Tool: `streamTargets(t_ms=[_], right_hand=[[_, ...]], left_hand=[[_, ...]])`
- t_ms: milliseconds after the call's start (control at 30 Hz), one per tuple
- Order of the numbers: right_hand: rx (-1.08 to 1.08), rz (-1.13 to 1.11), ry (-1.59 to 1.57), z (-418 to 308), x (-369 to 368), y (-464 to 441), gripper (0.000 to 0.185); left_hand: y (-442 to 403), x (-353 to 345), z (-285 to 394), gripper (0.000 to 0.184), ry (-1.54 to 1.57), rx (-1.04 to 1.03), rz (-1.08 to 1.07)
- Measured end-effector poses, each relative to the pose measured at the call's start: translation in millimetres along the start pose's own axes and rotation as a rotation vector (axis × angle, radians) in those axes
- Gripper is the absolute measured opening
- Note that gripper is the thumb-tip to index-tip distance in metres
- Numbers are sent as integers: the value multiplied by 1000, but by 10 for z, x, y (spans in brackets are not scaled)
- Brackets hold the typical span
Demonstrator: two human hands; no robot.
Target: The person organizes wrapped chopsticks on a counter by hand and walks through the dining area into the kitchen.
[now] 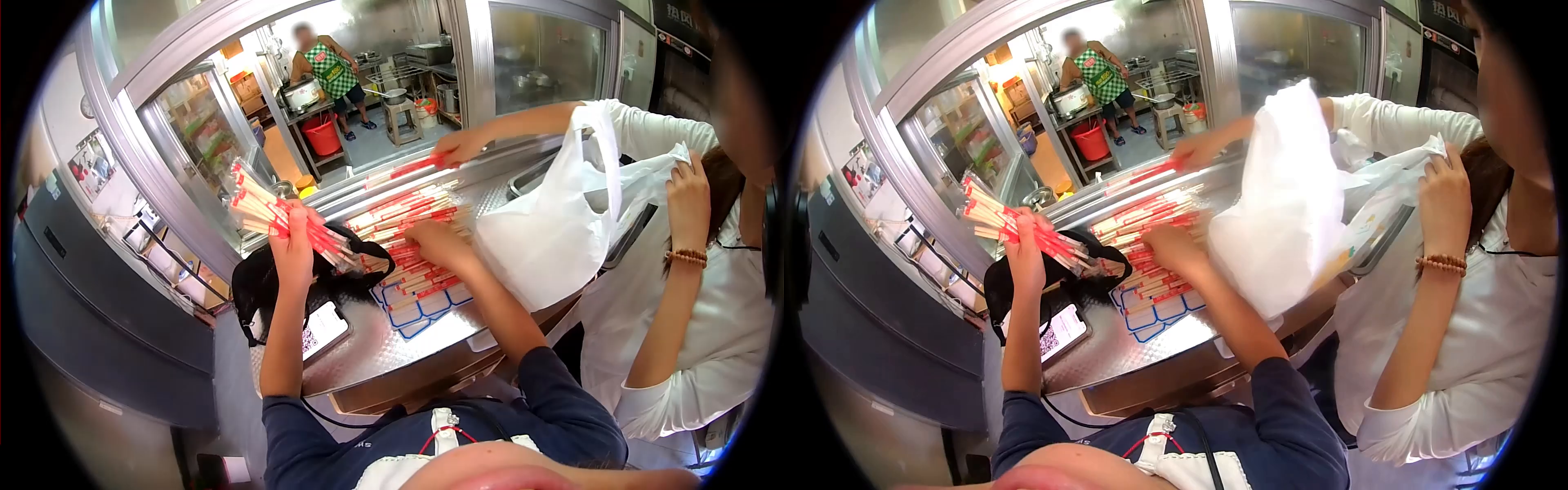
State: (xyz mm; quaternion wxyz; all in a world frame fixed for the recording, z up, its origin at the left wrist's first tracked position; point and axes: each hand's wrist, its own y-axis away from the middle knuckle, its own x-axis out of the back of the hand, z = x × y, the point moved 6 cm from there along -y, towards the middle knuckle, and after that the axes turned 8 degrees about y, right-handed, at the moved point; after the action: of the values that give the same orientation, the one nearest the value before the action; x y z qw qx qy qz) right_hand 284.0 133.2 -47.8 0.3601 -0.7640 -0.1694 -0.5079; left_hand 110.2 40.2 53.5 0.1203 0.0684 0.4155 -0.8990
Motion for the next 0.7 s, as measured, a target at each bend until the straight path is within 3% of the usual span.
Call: streamTargets(t_ms=[200, 467, 567, 700], right_hand=[[16, 14, -169, 122, 92, -18, 14], [-185, 18, -310, 222, 307, -26, 7], [-267, 178, -46, 232, 340, -3, 11], [-268, 647, 319, -174, 827, 57, 10]], left_hand=[[0, 40, -12, 20, 42, -12, 74], [9, 52, 52, 14, 177, 28, 97], [5, 54, 51, 13, 230, 37, 68], [20, 39, 25, 15, 240, 75, 65]])
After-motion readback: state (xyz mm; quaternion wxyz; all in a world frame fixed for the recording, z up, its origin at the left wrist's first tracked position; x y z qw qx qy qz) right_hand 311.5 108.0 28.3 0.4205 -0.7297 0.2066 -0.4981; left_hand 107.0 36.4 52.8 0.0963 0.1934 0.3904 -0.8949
